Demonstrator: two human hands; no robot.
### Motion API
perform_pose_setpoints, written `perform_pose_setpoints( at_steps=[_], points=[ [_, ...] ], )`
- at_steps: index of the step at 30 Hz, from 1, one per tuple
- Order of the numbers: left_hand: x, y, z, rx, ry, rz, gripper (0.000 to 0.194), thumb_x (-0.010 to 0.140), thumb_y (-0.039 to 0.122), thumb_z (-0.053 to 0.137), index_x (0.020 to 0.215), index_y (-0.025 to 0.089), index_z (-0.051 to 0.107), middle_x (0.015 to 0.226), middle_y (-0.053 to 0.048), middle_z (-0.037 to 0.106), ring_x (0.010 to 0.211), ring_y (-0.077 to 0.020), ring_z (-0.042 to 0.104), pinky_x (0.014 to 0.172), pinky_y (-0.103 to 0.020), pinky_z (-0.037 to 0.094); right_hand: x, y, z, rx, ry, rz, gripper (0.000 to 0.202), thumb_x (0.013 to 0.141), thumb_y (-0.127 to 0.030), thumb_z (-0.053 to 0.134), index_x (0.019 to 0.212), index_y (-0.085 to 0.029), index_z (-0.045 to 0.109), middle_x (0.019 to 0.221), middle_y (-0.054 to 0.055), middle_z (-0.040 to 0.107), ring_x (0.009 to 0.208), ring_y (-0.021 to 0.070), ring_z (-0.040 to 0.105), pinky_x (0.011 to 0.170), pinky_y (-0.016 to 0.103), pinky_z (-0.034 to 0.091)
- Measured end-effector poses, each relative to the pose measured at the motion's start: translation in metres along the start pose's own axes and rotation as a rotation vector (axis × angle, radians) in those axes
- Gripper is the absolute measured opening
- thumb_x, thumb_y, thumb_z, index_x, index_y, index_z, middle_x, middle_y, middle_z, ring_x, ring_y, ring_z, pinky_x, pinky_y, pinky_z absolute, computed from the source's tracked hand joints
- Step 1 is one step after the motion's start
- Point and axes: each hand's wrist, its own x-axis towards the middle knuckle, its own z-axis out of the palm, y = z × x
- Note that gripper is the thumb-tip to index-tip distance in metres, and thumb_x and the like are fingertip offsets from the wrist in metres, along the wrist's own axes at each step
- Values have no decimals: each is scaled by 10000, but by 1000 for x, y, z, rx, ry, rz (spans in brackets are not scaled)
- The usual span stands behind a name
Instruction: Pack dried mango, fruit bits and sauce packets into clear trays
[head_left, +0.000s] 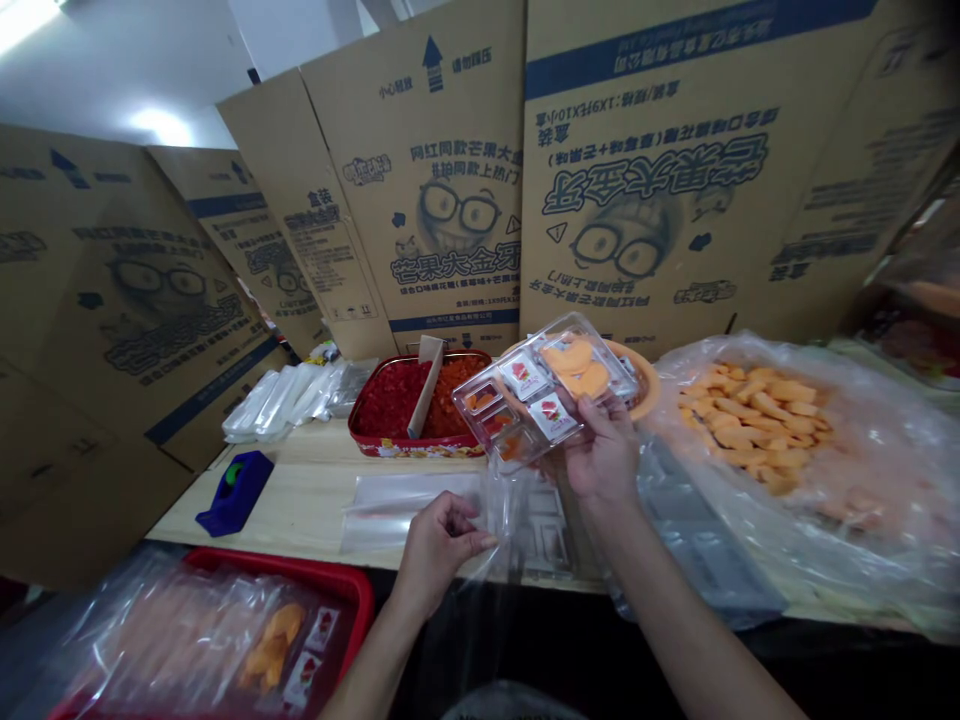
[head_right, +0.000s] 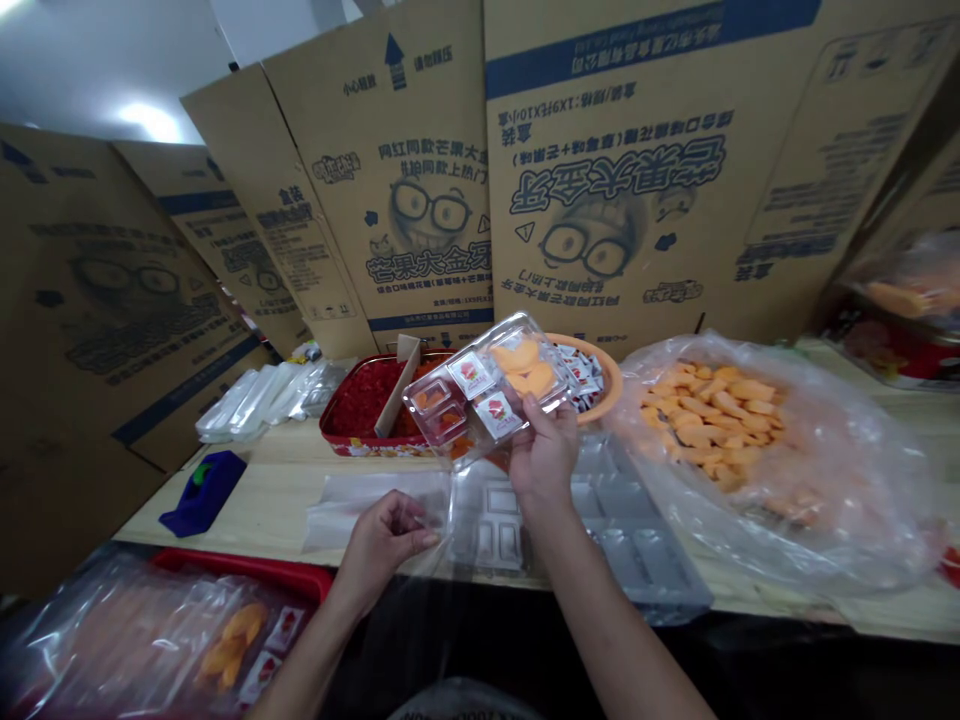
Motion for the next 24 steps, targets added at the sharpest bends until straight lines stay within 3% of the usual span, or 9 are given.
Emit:
perform_pose_setpoints(
  at_steps=[11,18,24],
  points=[
    [4,-1,-5,-156,-32,-59,414,544,314,771,778,112,496,585,47,489,534,-40,414,522,-161,324,-4,1,-4,6,-55,28,474,583,-81,681,1027,-162,536,1022,39,626,736,144,642,688,294,539],
    [8,7,-9,-236,80,-82,411,560,387,748,753,117,506,623,10,561,576,-82,516,533,-195,425,-8,4,-8,-83,-194,123,468,594,-108,694,1029,-172,536,900,21,652,689,136,640,679,287,535],
    [5,12,-15,-239,46,-73,389,646,422,693,829,113,542,719,-22,607,660,-112,582,571,-203,451,-7,0,-7,-176,-286,213,473,595,-90,682,1029,-163,511,933,37,646,676,158,646,586,257,541]
  ],
)
